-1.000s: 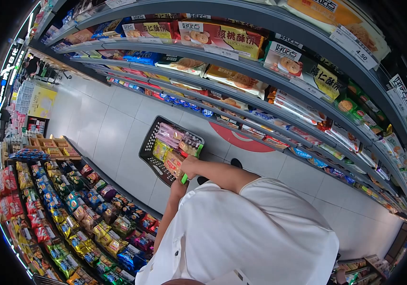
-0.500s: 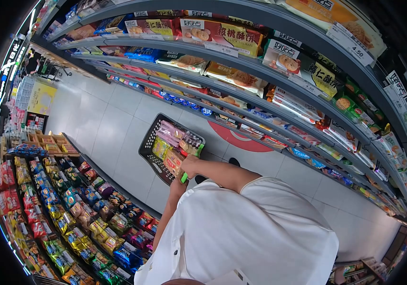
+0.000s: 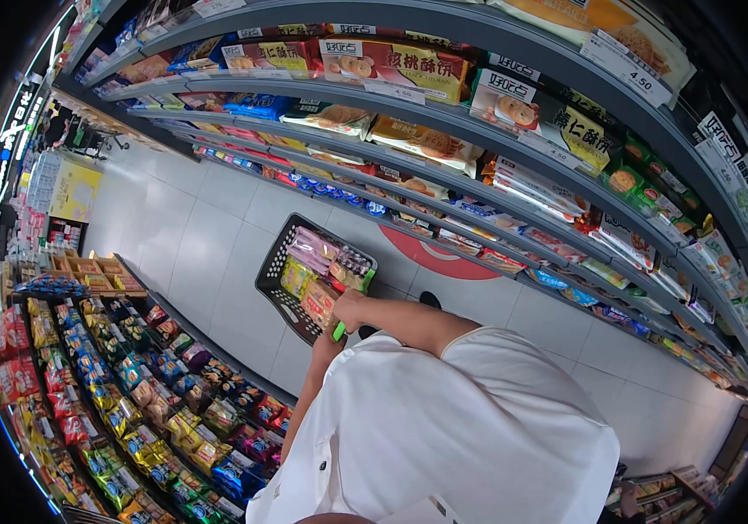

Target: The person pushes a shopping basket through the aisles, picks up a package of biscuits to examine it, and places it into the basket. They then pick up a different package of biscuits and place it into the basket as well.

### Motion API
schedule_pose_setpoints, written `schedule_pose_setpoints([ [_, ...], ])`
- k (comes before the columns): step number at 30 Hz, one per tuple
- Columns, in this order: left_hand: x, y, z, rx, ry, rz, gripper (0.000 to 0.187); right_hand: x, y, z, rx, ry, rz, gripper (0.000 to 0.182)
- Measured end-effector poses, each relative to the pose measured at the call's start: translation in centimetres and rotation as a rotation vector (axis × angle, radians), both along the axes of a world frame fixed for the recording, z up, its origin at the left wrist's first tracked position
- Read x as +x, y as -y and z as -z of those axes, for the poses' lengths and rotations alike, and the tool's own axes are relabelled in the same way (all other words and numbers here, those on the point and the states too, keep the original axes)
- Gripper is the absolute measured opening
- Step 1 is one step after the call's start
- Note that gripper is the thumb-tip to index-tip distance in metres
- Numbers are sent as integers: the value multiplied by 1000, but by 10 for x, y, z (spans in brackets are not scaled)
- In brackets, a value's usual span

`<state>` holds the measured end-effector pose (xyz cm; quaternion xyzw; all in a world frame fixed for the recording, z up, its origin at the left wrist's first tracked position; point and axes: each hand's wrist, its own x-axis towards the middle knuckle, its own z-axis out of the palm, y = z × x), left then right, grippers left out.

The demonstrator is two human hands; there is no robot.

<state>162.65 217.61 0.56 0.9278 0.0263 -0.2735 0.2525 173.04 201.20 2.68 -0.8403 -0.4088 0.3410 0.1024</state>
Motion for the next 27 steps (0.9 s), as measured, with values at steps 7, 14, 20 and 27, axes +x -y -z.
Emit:
schedule_pose_setpoints([
  [7, -1, -2, 5, -8, 21, -10, 34, 1, 0, 2, 10, -6, 13, 36],
  [14, 1, -3, 5, -19, 22, -16, 35, 4, 1, -3, 36, 4, 6, 34],
  [20, 3, -3, 7, -7, 3, -9, 35, 6, -3, -4, -27, -40, 7, 39],
  [27, 2, -2, 5, -32, 8, -36, 34, 7, -2, -10, -17, -50, 4, 38],
])
